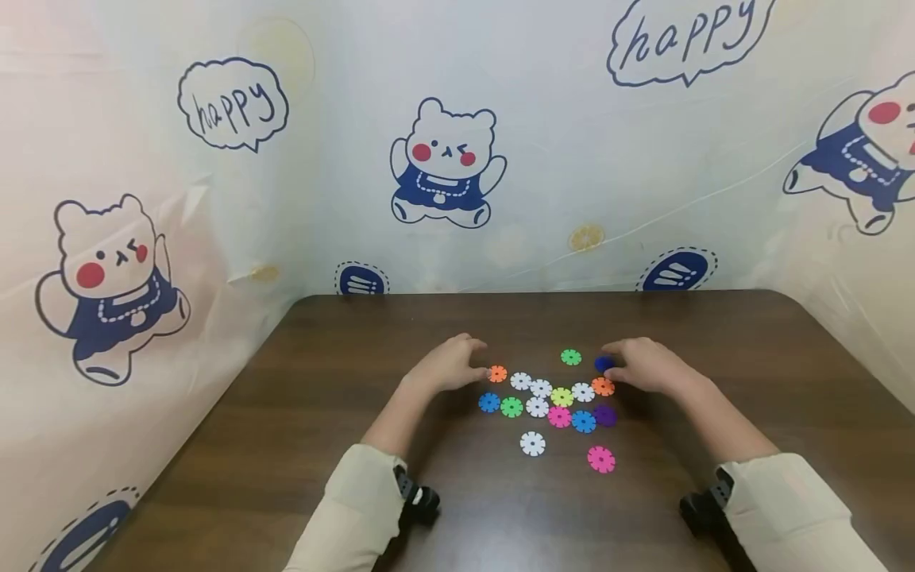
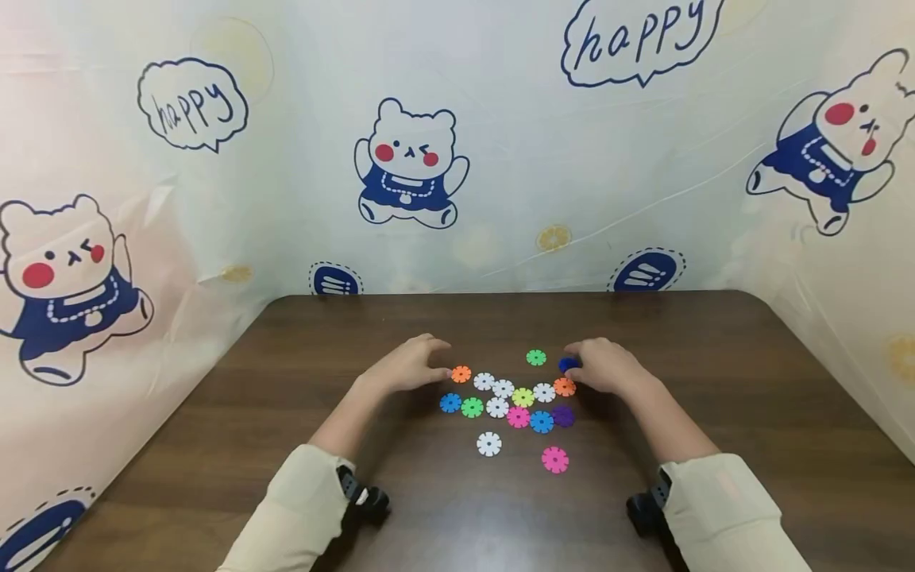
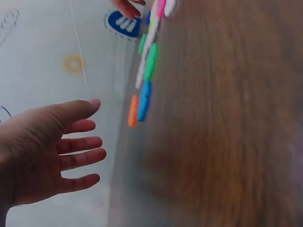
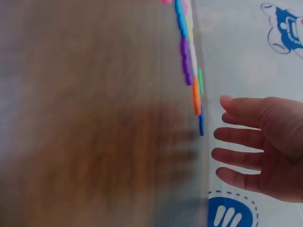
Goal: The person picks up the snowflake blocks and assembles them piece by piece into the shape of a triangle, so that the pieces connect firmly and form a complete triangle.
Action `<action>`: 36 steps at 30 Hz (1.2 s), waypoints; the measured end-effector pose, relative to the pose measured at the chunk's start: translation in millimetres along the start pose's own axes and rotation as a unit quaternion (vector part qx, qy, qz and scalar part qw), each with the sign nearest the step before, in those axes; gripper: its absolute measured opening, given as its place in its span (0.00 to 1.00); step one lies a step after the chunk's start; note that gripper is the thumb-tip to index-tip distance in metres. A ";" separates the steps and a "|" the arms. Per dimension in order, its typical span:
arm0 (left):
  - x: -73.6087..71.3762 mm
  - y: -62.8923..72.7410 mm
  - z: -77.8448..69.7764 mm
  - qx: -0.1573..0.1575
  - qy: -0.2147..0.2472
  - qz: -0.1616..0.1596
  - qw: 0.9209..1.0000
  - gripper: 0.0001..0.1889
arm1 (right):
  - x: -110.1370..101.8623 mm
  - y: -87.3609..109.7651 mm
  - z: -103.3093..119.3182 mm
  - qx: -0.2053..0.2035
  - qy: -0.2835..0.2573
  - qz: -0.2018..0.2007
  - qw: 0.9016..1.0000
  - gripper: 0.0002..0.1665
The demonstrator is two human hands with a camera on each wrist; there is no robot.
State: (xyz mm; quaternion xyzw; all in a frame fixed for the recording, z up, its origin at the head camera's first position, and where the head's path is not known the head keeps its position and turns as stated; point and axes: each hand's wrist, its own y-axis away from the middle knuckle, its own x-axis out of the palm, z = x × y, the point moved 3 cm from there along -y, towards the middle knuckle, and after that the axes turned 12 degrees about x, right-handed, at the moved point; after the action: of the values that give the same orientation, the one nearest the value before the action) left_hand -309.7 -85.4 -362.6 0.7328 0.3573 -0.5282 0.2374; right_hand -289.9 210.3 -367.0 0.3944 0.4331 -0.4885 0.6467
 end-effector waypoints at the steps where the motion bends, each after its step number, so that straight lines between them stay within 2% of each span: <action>1: 2.3 -4.2 3.3 -0.004 0.007 0.004 1.000 0.26 | -0.1 -3.9 -1.4 0.005 -0.001 0.000 1.000 0.24; 7: 13.1 -21.6 15.5 -0.025 0.048 0.009 0.998 0.23 | 0.6 -18.0 -7.3 0.034 -0.007 0.016 0.999 0.23; 11: 15.9 -28.4 14.7 -0.031 0.050 0.012 0.998 0.21 | 1.0 -21.7 -10.5 0.045 -0.011 0.020 0.999 0.22; 15: 16.7 -32.4 10.1 -0.018 0.039 0.017 0.999 0.17 | 0.7 -24.1 -11.7 0.048 -0.015 0.020 0.999 0.20; 20: 19.5 -32.6 8.0 -0.025 0.030 0.018 0.999 0.14 | 1.9 -27.9 -11.4 0.052 -0.027 0.028 0.998 0.18; 26: 23.3 -30.7 6.5 -0.032 0.029 0.001 0.999 0.13 | 2.8 -28.4 -10.9 0.056 -0.036 0.030 0.997 0.16; 32: 23.1 -28.7 4.5 -0.040 0.051 -0.030 0.997 0.13 | 1.4 -26.3 -7.7 0.050 -0.043 0.002 0.998 0.10; 36: 23.2 -26.4 4.4 -0.042 0.074 -0.046 0.995 0.09 | -0.1 -24.6 -4.8 0.042 -0.054 -0.015 0.998 0.06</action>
State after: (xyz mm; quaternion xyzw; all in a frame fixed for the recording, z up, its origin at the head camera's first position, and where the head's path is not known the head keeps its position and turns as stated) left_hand -328.5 -65.5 -385.1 0.7418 0.4290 -0.4678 0.2163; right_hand -314.8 209.6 -370.5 0.3882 0.3823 -0.5365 0.6445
